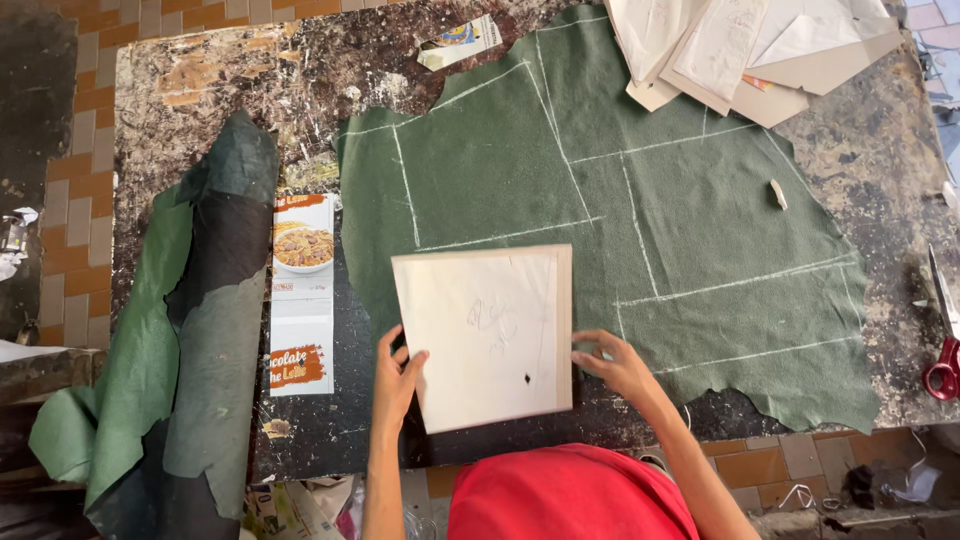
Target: The person places a cereal box on a green fabric and traces its outline with chalk. They then use a cardboard template to mark additional shapes on the fabric.
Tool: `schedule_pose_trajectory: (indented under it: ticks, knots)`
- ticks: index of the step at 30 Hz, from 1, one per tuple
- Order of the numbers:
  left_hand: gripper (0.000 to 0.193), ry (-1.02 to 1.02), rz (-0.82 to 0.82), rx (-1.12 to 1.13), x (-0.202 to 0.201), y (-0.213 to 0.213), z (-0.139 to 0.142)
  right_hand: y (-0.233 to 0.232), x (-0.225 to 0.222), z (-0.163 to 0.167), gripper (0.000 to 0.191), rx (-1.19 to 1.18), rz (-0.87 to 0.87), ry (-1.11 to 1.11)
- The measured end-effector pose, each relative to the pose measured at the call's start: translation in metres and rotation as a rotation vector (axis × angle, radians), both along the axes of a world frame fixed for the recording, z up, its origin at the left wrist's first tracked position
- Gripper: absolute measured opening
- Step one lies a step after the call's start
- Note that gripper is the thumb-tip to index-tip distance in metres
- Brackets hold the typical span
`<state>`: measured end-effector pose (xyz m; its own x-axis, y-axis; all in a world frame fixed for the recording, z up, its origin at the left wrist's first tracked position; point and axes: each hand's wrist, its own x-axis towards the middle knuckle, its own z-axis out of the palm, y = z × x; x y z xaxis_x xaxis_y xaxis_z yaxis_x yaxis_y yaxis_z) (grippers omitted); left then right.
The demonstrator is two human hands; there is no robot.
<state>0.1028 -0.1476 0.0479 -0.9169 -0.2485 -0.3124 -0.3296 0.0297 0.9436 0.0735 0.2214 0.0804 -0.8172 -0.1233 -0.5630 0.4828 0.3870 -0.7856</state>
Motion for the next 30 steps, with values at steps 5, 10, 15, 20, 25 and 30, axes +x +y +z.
schedule_pose_trajectory:
  ticks: [5, 10, 15, 20, 25, 30]
  knots:
    - [0.065, 0.007, -0.079, -0.475, -0.037, -0.002, -0.018, -0.018, -0.048, -0.004, 0.047, 0.123, -0.078, 0.209]
    - [0.069, 0.146, -0.19, -0.803, -0.049, 0.004, -0.022, -0.018, -0.062, -0.012, 0.053, 0.136, -0.151, 0.275]
    - [0.069, 0.078, -0.156, -0.637, -0.04, 0.008, -0.022, -0.015, -0.051, -0.028, 0.054, 0.206, -0.11, 0.263]
    - [0.068, 0.215, -0.335, -0.851, -0.029, -0.001, -0.024, -0.004, -0.042, -0.042, 0.053, 0.087, -0.122, 0.358]
    - [0.054, 0.249, -0.484, -1.139, -0.036, -0.012, -0.024, 0.0, -0.041, -0.035, 0.055, 0.102, -0.115, 0.291]
    - [0.039, 0.332, -0.563, -1.028, -0.046, -0.023, -0.014, -0.005, -0.04, -0.022, 0.052, 0.125, -0.116, 0.306]
